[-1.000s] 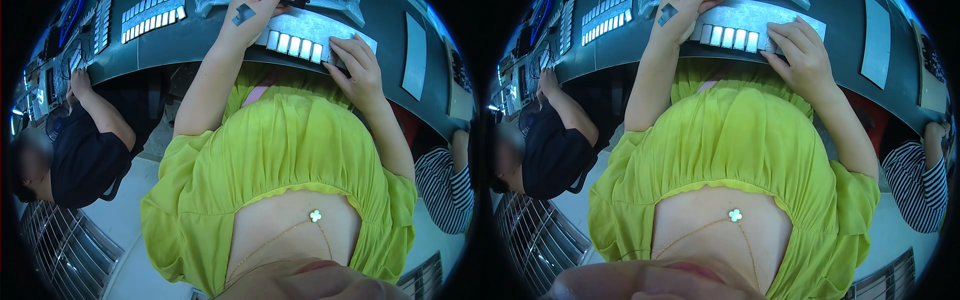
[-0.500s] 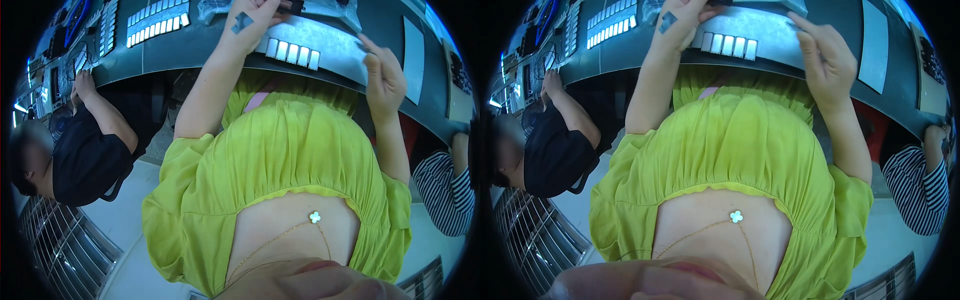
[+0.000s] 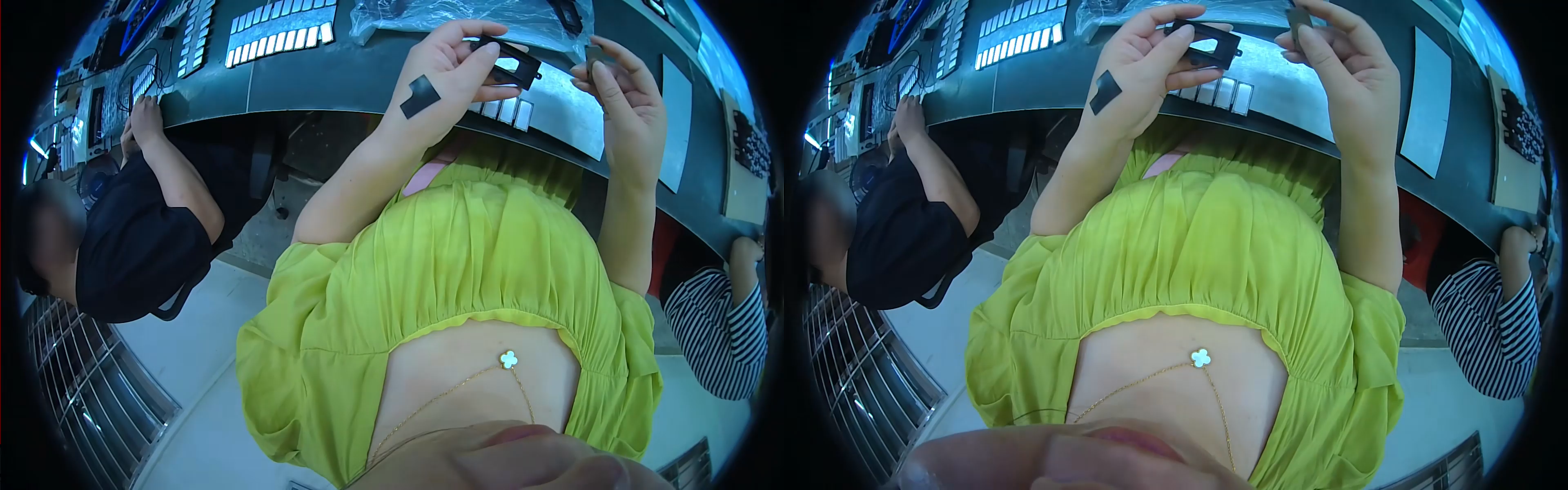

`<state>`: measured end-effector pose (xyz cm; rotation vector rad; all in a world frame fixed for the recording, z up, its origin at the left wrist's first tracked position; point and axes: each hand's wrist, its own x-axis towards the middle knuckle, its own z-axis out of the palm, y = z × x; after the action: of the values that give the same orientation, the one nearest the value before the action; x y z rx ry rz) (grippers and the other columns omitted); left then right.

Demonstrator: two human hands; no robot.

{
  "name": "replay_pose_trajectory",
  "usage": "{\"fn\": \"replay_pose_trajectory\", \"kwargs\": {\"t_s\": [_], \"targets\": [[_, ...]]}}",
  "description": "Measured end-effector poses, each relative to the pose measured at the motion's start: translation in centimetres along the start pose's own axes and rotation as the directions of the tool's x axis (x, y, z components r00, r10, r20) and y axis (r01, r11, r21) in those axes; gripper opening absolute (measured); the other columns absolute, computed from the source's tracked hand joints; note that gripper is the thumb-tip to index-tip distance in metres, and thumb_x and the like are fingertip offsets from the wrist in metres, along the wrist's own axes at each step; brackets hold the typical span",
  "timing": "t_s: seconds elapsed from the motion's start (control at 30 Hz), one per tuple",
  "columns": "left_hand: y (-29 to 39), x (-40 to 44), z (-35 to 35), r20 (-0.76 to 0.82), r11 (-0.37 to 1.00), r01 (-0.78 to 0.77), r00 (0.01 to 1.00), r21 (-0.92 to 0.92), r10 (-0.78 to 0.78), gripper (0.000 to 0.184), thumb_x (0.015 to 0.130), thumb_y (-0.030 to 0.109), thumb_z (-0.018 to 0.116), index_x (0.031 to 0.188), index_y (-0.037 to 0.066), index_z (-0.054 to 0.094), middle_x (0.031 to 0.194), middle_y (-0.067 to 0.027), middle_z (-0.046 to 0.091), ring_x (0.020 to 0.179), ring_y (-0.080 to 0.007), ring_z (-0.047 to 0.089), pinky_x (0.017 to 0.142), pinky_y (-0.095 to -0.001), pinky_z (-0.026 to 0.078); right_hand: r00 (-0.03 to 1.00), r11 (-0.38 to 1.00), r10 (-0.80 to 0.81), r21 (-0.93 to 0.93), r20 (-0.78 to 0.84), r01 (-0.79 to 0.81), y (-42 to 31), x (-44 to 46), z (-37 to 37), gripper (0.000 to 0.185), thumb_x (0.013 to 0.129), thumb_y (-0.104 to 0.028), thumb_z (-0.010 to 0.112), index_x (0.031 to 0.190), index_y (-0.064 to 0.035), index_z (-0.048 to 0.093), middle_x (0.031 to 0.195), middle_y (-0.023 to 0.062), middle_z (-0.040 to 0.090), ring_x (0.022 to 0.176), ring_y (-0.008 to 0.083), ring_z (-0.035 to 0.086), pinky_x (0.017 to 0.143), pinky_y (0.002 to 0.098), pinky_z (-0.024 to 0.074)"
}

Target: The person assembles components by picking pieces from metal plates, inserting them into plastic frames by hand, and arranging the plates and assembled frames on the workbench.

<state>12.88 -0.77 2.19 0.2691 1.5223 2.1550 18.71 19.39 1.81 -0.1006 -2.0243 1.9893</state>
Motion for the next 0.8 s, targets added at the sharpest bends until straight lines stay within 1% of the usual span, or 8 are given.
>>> {"fn": "replay_pose_trajectory", "kwargs": {"t_s": [0.07,0.13,0.23,0.37,0.5,0.57,0.67,0.8], "targets": [[-0.1,0.1,-0.1,-0.006,0.999,0.024,1.000,-0.033,-0.024,0.027,0.088,0.006,0.050,0.114,-0.003,0.047,0.085,-0.0098,0.060,0.076,-0.0171,0.065,0.068,-0.0253,0.056,0.998,0.998,0.053,0.018,0.026,-0.054,-0.1,0.1,0.1,0.028,0.089,-0.007,0.051,0.115,0.0022,0.047,0.096,0.0164,0.064,0.090,0.0184,0.062,0.084,0.0300,0.0470],[-0.3,0.2,-0.3,0.024,0.991,0.110,0.994,-0.072,-0.109,0.033,0.085,0.005,0.055,0.116,-0.002,0.046,0.087,-0.0102,0.060,0.077,-0.0164,0.064,0.071,-0.0254,0.055,0.995,0.980,0.050,0.186,0.088,-0.065,-0.3,0.3,0.6,0.020,0.089,-0.008,0.051,0.107,0.0001,0.045,0.097,0.0198,0.063,0.093,0.0230,0.062,0.089,0.0342,0.0453],[-0.6,0.2,-0.4,0.139,1.000,0.004,0.990,0.021,-0.007,0.040,0.080,0.004,0.061,0.117,-0.001,0.045,0.090,-0.0099,0.061,0.081,-0.0148,0.063,0.072,-0.0252,0.054,0.978,0.915,0.081,0.375,0.191,-0.149,-0.7,0.2,1.4,0.017,0.090,-0.007,0.050,0.103,0.0000,0.042,0.096,0.0211,0.063,0.094,0.0242,0.062,0.089,0.0332,0.0458],[0.4,-0.3,-0.5,0.125,0.996,-0.029,0.992,0.084,0.019,0.042,0.078,0.004,0.065,0.116,-0.001,0.047,0.092,-0.0092,0.062,0.086,-0.0135,0.061,0.074,-0.0242,0.051,0.983,0.911,0.104,0.381,0.152,-0.156,-0.5,-0.3,2.3,0.015,0.090,-0.007,0.050,0.102,0.0001,0.044,0.097,0.0214,0.063,0.095,0.0241,0.061,0.090,0.0343,0.0460],[0.6,-0.5,-1.2,0.239,0.995,-0.009,0.971,0.100,-0.015,0.040,0.084,0.011,0.061,0.119,0.000,0.046,0.103,-0.0124,0.058,0.091,-0.0181,0.061,0.082,-0.0292,0.052,0.964,0.864,0.149,0.445,0.221,-0.235,-0.6,-1.0,2.6,0.014,0.090,-0.006,0.050,0.101,0.0006,0.044,0.099,0.0213,0.062,0.095,0.0230,0.061,0.089,0.0347,0.0459],[0.1,-0.3,-1.6,0.275,0.993,-0.025,0.961,0.114,-0.008,0.039,0.087,0.015,0.058,0.120,-0.001,0.046,0.103,-0.0134,0.059,0.091,-0.0199,0.061,0.082,-0.0308,0.051,0.966,0.869,0.170,0.431,0.198,-0.241,-1.4,-1.0,3.2,0.012,0.088,-0.007,0.053,0.097,0.0001,0.048,0.096,0.0150,0.064,0.090,0.0188,0.061,0.086,0.0297,0.0457],[-0.3,-0.1,-1.8,0.404,0.983,0.141,0.911,-0.114,-0.084,0.041,0.095,0.027,0.038,0.121,-0.005,0.042,0.108,-0.0206,0.057,0.097,-0.0322,0.060,0.083,-0.0367,0.052,0.996,0.956,0.054,0.284,0.075,-0.073,-2.2,-0.6,3.1,0.011,0.083,-0.009,0.062,0.090,-0.0010,0.058,0.083,0.0019,0.060,0.077,0.0100,0.056,0.075,0.0207,0.0422],[0.3,-0.6,-0.8,0.400,0.891,0.408,0.864,-0.201,-0.305,0.045,0.097,0.030,0.031,0.122,-0.006,0.040,0.111,-0.0252,0.053,0.097,-0.0370,0.059,0.081,-0.0414,0.053,0.983,0.997,0.026,0.065,0.182,-0.039,-3.1,-0.3,3.3,0.013,0.081,-0.011,0.065,0.089,-0.0010,0.061,0.081,0.0017,0.062,0.072,0.0062,0.056,0.068,0.0195,0.0434]]}}
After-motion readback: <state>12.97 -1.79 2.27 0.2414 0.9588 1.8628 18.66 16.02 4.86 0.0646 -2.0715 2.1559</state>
